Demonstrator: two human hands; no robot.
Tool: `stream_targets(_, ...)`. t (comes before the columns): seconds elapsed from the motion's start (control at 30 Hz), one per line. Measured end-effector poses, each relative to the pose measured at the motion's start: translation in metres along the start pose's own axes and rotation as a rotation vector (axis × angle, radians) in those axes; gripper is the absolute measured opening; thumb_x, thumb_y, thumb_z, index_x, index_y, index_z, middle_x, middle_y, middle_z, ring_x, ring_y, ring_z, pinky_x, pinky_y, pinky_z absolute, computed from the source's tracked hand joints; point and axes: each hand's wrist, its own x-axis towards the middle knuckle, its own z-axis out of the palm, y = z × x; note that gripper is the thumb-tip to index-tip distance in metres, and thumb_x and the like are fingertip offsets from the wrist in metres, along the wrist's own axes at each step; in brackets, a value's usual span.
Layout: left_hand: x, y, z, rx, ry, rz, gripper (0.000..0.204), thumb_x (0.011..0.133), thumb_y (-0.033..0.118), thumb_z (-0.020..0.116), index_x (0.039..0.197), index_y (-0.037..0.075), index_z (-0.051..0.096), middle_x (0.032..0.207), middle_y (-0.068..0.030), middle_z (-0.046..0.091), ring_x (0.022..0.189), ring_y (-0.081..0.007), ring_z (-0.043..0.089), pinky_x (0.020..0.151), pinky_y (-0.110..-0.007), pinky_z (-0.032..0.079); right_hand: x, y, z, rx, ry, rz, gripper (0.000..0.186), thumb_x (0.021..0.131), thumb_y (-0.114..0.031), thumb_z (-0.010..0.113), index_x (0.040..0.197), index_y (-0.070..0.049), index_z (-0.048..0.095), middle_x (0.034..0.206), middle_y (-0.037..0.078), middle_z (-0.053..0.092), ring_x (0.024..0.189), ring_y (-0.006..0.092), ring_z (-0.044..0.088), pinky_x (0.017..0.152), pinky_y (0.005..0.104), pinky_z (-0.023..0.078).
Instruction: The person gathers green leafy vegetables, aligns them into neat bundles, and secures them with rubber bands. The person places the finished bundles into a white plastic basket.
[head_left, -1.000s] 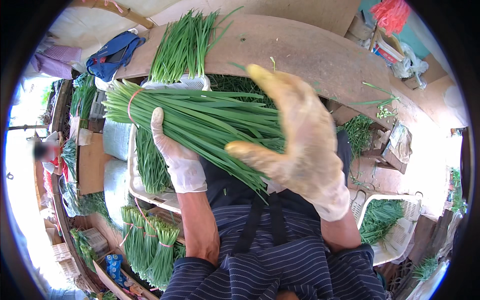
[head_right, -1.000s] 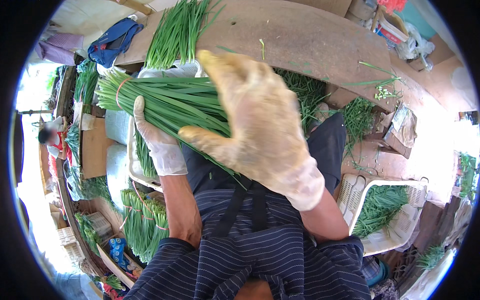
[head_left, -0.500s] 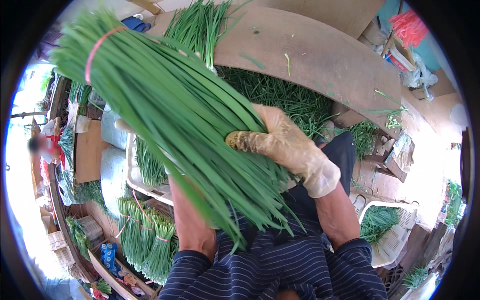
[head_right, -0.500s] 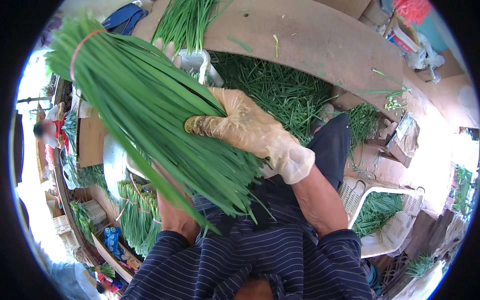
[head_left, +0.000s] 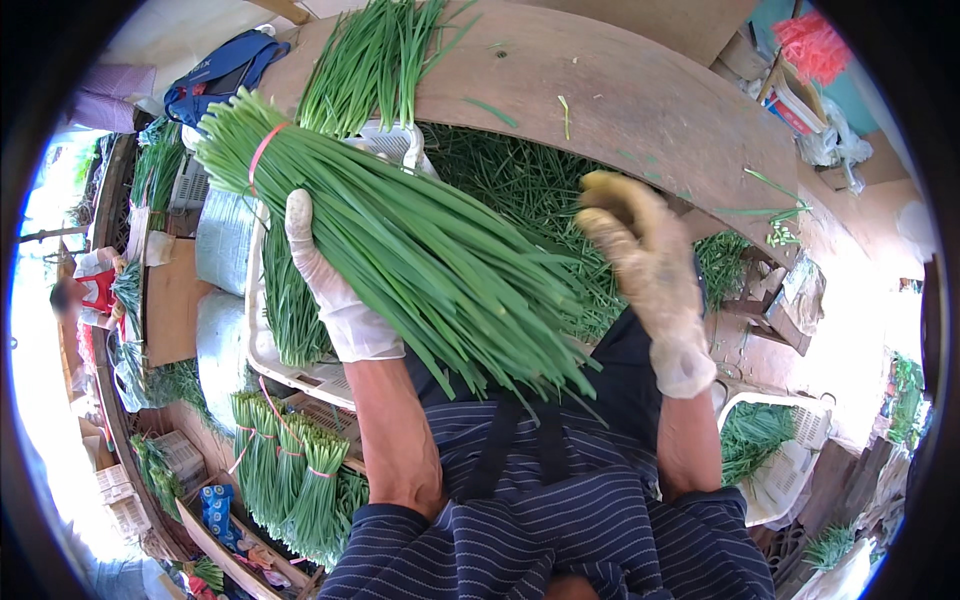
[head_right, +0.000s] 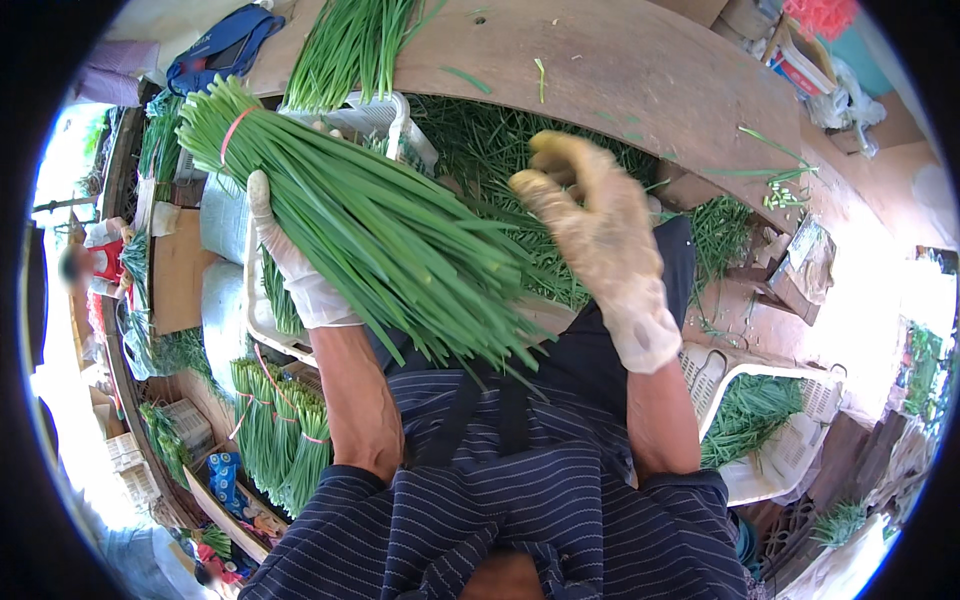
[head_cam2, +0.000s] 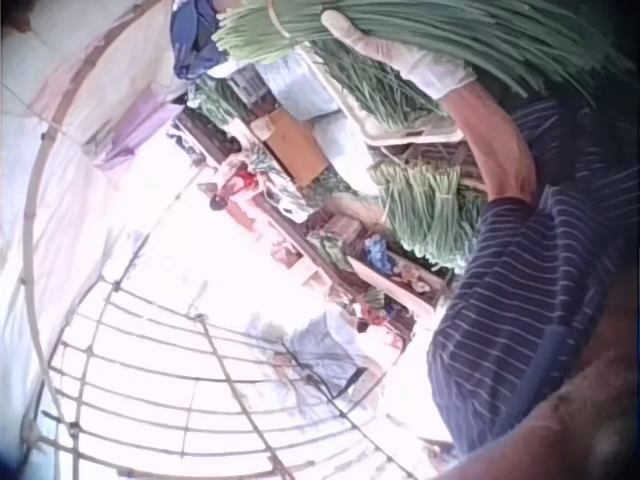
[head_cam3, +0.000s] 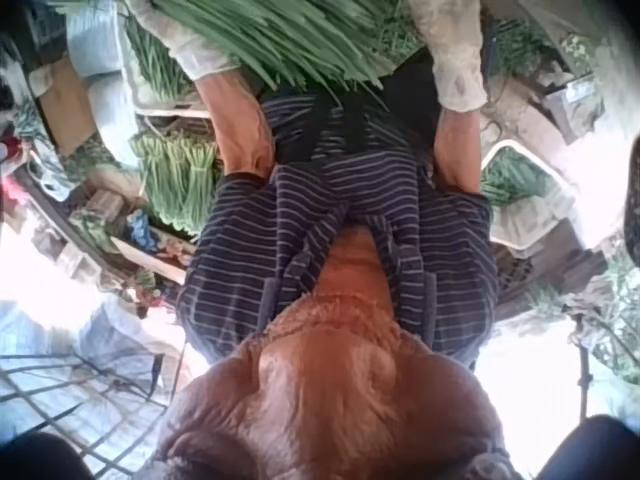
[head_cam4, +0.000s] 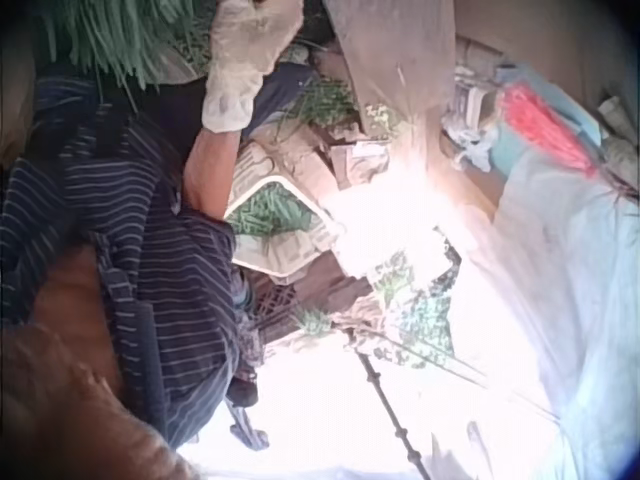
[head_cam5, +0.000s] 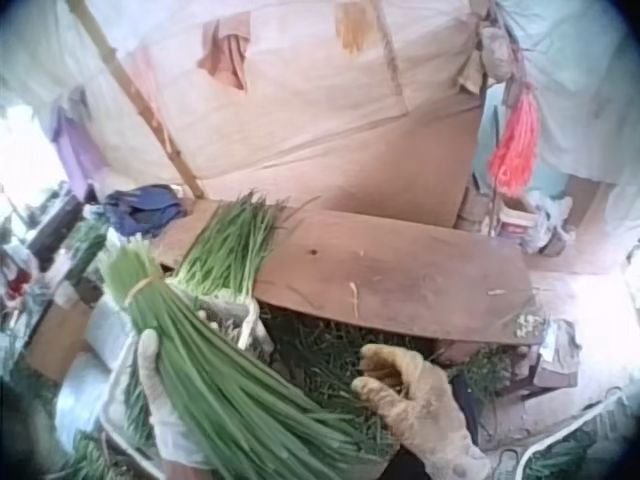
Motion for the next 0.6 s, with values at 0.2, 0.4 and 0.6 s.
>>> stream_targets(0.2, -0.01, -0.003, 0.012, -0.082, 0.059, -0.086, 0.06, 0.091, 0.035, 0.075, 0.141, 0.006, 0.056, 0.132, -0.0182, 0.066, 0.119, -0.0359, 0.065, 0.109, -0.058, 0.051, -0.025, -0.04, -0.012, -0.167, -0.155, -0.466, 0.022, 0.087, -0.015, 0.08, 0.108, -0.007, 0.076, 0.094, 0.008, 0.074, 0.08, 0.0181, 0.069, 0.071, 0.0318, 0.055)
stream_targets(0.4, -0.005, -0.005, -0.008, -0.141, 0.003, -0.115, 0.056, 0.098, 0.038, 0.068, 0.14, 0.002, 0.057, 0.134, -0.0213, 0.065, 0.119, -0.037, 0.066, 0.106, -0.056, 0.054, -0.023, -0.031, 0.011, -0.324, -0.234, -0.453, 0.026, 0.086, -0.023, 0.078, 0.106, -0.007, 0.074, 0.094, 0.009, 0.07, 0.087, 0.0307, 0.07, 0.075, 0.0428, 0.056)
stream_targets(0.6, -0.002, -0.006, -0.01, -0.059, 0.07, -0.073, 0.055, 0.096, 0.036, 0.07, 0.138, 0.002, 0.059, 0.13, -0.0184, 0.068, 0.115, -0.0345, 0.068, 0.103, -0.055, 0.056, -0.017, -0.023, 0.025, -0.184, -0.207, -0.391, 0.019, 0.084, -0.014, 0.082, 0.098, -0.005, 0.074, 0.088, 0.01, 0.07, 0.078, 0.0269, 0.069, 0.071, 0.0364, 0.054)
